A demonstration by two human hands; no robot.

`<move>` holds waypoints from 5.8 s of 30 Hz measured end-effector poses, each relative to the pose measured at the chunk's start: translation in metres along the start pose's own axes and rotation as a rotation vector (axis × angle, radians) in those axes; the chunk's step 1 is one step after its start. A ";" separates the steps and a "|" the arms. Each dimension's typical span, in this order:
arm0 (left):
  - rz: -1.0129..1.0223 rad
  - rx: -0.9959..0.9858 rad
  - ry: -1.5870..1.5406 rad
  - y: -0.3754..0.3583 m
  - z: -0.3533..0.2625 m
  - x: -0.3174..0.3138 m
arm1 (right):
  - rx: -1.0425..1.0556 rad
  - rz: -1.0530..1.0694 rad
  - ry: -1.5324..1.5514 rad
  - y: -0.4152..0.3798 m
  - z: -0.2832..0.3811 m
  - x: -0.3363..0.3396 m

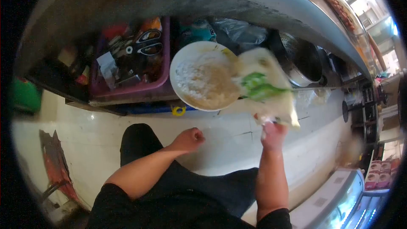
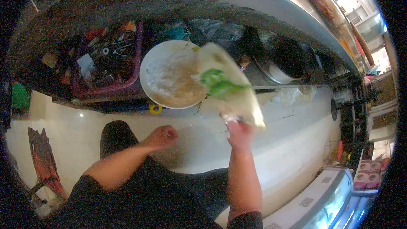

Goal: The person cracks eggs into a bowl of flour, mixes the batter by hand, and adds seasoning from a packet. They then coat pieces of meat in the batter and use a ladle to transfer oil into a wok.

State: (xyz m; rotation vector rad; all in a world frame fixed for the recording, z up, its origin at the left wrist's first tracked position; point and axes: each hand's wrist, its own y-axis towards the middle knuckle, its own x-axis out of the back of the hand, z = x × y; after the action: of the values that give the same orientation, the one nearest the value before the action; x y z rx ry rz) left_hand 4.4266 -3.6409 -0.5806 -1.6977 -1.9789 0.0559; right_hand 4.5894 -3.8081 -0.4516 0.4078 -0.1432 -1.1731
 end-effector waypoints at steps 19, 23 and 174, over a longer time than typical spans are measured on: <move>-0.020 -0.091 0.031 0.015 0.014 -0.006 | -0.068 0.090 -0.196 -0.005 -0.016 0.001; 0.030 -0.068 0.079 0.016 0.010 -0.004 | -0.008 0.357 -0.748 0.004 0.002 0.007; -1.729 -0.245 -1.828 -1.198 0.356 1.144 | 1.594 2.556 -0.026 -0.645 0.564 -1.743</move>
State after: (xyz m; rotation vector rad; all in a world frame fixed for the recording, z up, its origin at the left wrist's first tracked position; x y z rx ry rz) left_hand 3.1085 -2.7223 -0.0422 1.2949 -3.7979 0.9304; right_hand 3.1751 -2.5536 -0.0052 0.9519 -1.1621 1.7197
